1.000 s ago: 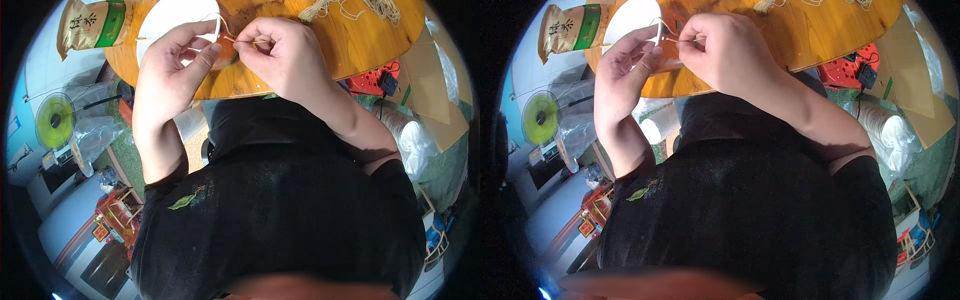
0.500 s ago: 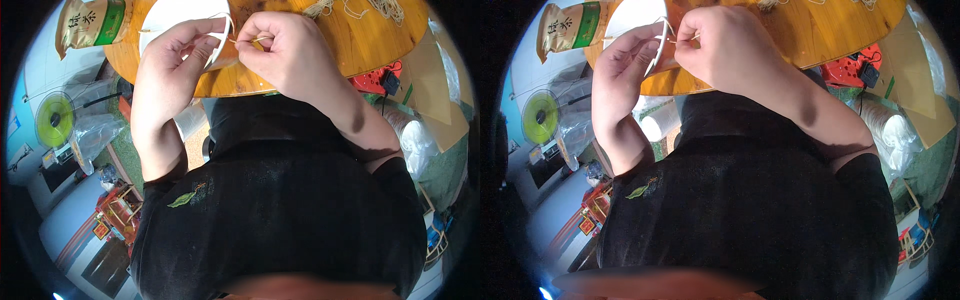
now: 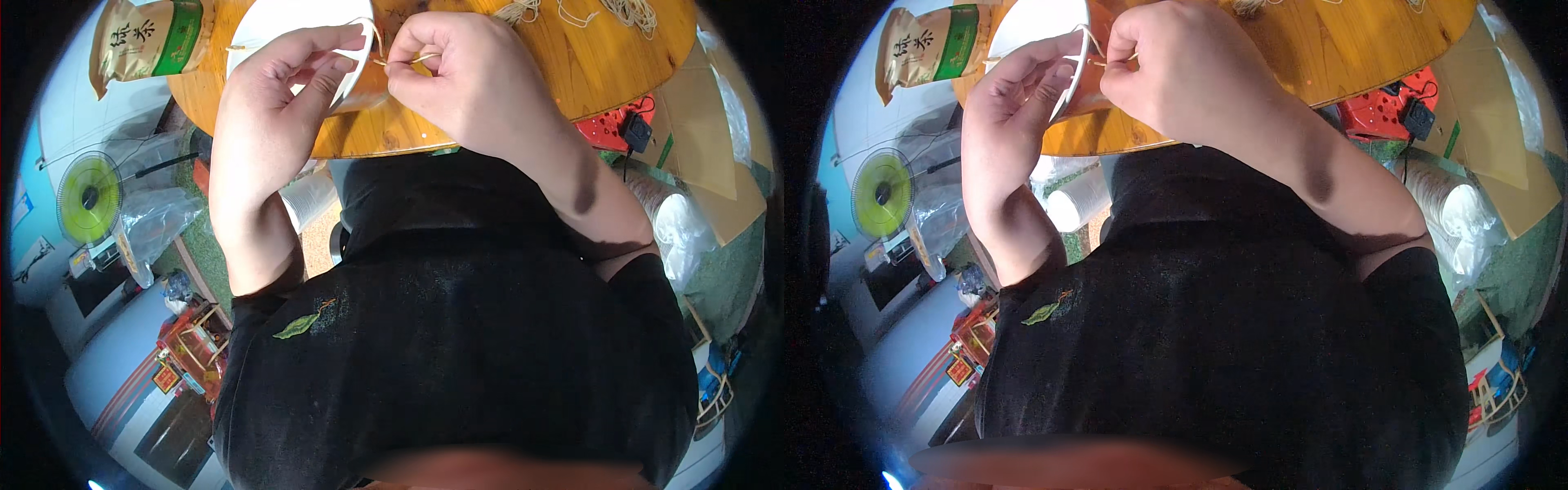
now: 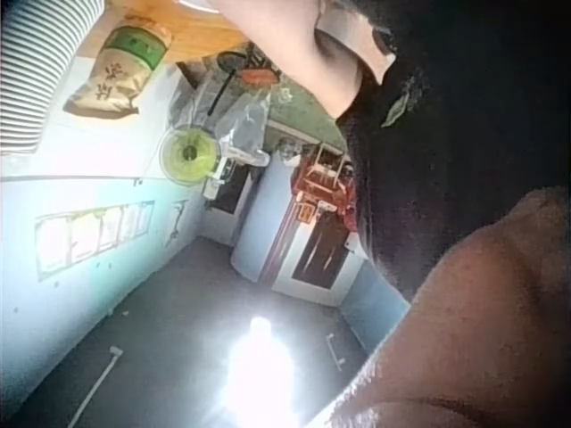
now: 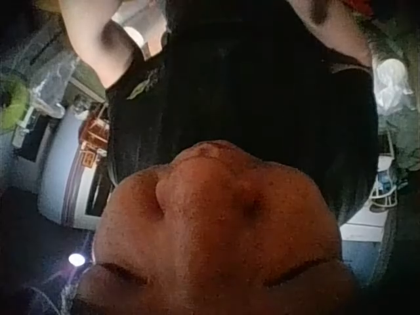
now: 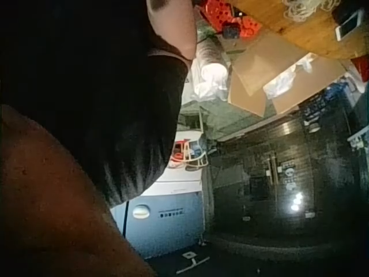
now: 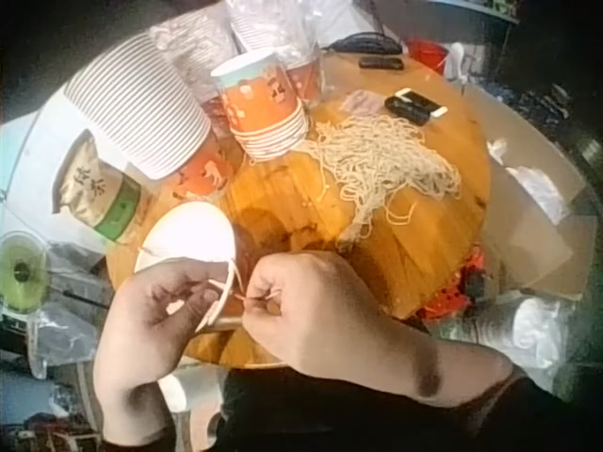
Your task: Bundling small components with rubber bands and organizing them into stacked paper bowls.
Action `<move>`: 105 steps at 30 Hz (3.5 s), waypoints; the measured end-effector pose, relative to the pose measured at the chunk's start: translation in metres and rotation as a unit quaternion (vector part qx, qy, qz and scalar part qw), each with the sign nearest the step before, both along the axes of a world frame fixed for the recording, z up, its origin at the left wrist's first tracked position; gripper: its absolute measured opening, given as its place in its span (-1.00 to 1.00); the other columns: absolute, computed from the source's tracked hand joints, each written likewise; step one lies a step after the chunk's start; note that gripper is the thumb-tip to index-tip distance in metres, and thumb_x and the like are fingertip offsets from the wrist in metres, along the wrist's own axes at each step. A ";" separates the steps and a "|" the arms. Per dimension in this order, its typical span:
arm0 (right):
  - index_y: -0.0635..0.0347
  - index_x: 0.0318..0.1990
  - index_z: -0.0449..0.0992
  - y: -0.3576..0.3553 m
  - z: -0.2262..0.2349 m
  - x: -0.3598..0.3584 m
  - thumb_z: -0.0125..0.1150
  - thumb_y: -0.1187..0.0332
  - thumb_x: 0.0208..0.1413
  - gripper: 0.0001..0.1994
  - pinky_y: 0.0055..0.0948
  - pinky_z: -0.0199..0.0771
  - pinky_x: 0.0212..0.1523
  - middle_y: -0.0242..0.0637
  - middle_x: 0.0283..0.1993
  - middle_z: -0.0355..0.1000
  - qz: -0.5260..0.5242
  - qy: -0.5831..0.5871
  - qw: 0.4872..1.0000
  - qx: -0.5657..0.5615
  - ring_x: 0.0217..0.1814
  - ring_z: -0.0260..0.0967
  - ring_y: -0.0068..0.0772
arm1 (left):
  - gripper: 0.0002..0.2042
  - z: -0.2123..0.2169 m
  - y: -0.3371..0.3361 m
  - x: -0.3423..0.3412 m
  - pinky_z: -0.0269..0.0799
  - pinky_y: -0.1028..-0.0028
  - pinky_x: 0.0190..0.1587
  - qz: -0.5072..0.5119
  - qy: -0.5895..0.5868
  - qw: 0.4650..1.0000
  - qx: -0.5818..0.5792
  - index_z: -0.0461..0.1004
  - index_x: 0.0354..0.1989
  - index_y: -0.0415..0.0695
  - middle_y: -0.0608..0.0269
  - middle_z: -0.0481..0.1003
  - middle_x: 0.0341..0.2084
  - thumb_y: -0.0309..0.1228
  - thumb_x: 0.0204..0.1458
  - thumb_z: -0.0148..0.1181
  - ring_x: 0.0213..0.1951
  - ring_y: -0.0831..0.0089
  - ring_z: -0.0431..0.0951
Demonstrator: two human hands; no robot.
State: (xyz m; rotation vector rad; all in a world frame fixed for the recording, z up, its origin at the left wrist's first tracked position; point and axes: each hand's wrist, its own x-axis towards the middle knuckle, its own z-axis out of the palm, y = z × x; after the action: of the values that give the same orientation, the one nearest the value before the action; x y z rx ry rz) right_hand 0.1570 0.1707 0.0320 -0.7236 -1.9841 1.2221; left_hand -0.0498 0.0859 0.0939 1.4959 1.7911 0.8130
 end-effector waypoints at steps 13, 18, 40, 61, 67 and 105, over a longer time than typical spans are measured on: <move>0.30 -0.25 0.66 -0.002 0.002 -0.004 0.40 0.48 0.21 -0.93 -0.45 0.33 -0.47 -0.38 -0.58 0.44 0.010 0.006 0.999 -0.032 -0.54 0.34 -0.64 | -0.78 0.002 0.005 -0.004 0.67 0.45 -0.08 -0.053 0.077 0.995 0.033 0.70 0.12 -0.19 0.24 0.74 -0.17 -0.50 0.35 0.33 -0.15 0.51 0.70; 0.30 -0.24 0.67 -0.003 0.003 -0.005 0.39 0.47 0.26 -0.92 -0.49 0.31 -0.47 -0.39 -0.57 0.46 0.010 0.005 1.000 -0.029 -0.54 0.34 -0.66 | -0.81 0.007 0.009 -0.008 0.67 0.46 -0.09 -0.071 0.070 0.995 -0.023 0.69 0.08 -0.24 0.19 0.73 -0.20 -0.53 0.35 0.32 -0.16 0.51 0.71; 0.32 -0.27 0.69 -0.011 -0.015 -0.010 0.42 0.42 0.24 -0.87 -0.31 0.69 -0.24 -0.11 -0.36 0.70 -0.020 0.093 0.995 -0.037 -0.31 0.74 -0.27 | -0.84 -0.002 0.008 -0.007 0.64 0.48 -0.15 -0.089 0.029 0.995 0.020 0.70 0.03 -0.24 0.22 0.75 -0.27 -0.47 0.36 0.34 -0.24 0.56 0.72; 0.15 -0.19 0.37 0.011 -0.039 -0.010 0.12 0.72 0.39 -0.80 -0.40 0.64 0.19 -0.27 -0.04 0.52 0.092 0.386 0.903 -0.165 0.05 0.65 -0.39 | -0.91 0.001 0.004 0.012 0.49 0.51 -0.21 -0.077 0.042 0.992 0.088 0.50 0.01 -0.24 0.23 0.58 -0.07 -0.49 0.48 0.13 -0.24 0.53 0.56; 0.27 -0.17 0.49 0.033 -0.031 -0.028 0.30 0.57 0.36 -0.92 -0.49 0.49 -0.29 -0.41 -0.31 0.53 0.166 0.491 0.845 0.131 -0.30 0.53 -0.53 | -0.92 -0.003 0.006 0.013 0.53 0.44 -0.18 -0.055 -0.010 0.994 0.089 0.50 -0.03 -0.23 0.17 0.58 -0.23 -0.49 0.46 0.14 -0.19 0.46 0.59; 0.31 -0.18 0.46 -0.010 0.078 -0.005 0.29 0.59 0.33 -0.91 -0.49 0.53 -0.23 -0.28 -0.32 0.53 -0.078 -0.008 0.990 -0.118 -0.28 0.54 -0.55 | -0.87 -0.010 -0.003 0.028 0.60 0.07 -0.12 -0.051 0.218 0.922 0.316 0.48 -0.10 -0.28 -0.10 0.54 0.04 -0.58 0.26 0.30 -0.17 -0.14 0.67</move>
State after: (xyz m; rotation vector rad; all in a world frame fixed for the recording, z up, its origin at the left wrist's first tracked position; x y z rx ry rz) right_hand 0.1519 0.1607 0.1103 -0.9887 -1.7746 1.3732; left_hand -0.0214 0.0825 0.0839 2.3214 1.8203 1.1414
